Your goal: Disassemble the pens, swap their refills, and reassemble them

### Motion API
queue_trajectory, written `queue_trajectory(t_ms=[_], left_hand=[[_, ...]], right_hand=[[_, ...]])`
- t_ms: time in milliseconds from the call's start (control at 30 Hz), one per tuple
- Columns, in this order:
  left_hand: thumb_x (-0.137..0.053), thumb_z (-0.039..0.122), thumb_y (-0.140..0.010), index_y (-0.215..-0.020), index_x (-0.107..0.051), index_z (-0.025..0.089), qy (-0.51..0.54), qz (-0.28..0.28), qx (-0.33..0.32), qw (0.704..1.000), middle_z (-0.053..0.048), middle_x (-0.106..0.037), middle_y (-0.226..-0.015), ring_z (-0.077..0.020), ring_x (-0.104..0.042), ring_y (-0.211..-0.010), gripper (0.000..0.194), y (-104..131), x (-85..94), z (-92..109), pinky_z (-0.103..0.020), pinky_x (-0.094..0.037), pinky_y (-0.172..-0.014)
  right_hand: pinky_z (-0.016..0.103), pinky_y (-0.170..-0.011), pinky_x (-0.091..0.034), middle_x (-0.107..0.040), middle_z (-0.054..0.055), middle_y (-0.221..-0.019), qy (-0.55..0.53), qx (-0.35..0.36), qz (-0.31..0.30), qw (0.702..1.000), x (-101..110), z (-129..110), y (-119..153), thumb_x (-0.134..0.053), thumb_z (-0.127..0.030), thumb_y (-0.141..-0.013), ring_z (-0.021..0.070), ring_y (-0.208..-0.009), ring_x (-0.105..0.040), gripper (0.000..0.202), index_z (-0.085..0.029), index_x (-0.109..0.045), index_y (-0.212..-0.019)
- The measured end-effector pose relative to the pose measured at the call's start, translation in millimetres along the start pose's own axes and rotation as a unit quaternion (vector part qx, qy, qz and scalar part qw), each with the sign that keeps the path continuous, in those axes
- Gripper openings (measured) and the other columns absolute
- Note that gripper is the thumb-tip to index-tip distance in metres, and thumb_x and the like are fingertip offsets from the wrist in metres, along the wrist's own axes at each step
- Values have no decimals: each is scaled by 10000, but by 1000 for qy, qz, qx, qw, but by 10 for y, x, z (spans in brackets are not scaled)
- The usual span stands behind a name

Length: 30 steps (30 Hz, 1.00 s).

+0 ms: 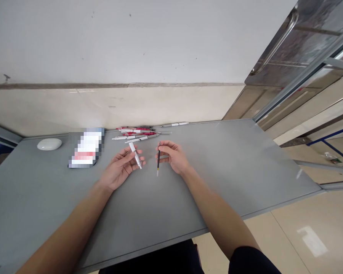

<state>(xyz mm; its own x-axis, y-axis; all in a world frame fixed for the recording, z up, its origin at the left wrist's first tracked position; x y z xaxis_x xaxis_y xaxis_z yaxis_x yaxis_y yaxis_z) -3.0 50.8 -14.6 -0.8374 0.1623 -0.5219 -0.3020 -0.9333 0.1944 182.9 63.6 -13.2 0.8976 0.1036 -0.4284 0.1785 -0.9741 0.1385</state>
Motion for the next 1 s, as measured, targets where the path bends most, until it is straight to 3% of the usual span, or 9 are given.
queue_trajectory(t_ms=[467, 1000], left_hand=[[-680, 210, -829, -1055, -632, 197, -16, -41, -8, 999, -34, -644, -999, -187, -656, -898, 231, -12, -6, -25, -444, -526, -918], [-737, 230, -779, -1001, -614, 196, -60, -19, -1, 998, -26, -659, -987, -215, -680, -914, 257, -6, -5, -26, -396, -565, -836]], right_hand=[[305, -564, -575, -613, -30, -785, 13, -1, -23, 1000, 7, 16, -11, -695, -279, -733, 121, -616, -634, 107, -220, -663, -816], [344, -599, -585, -585, -31, -784, 26, 23, 4, 999, -8, 3, -18, -745, -290, -697, 134, -648, -627, 167, -215, -629, -791]])
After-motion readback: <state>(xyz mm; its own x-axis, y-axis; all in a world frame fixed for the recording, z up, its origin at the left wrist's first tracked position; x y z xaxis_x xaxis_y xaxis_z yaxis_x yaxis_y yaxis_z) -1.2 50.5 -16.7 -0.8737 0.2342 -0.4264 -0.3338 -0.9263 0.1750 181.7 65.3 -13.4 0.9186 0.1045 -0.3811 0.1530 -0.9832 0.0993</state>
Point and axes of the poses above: each hand's wrist, its own y-axis away from the middle knuckle, its own x-axis out of the back of the hand, z = x × y, the point moved 5 cm from there along -y, towards the middle knuckle
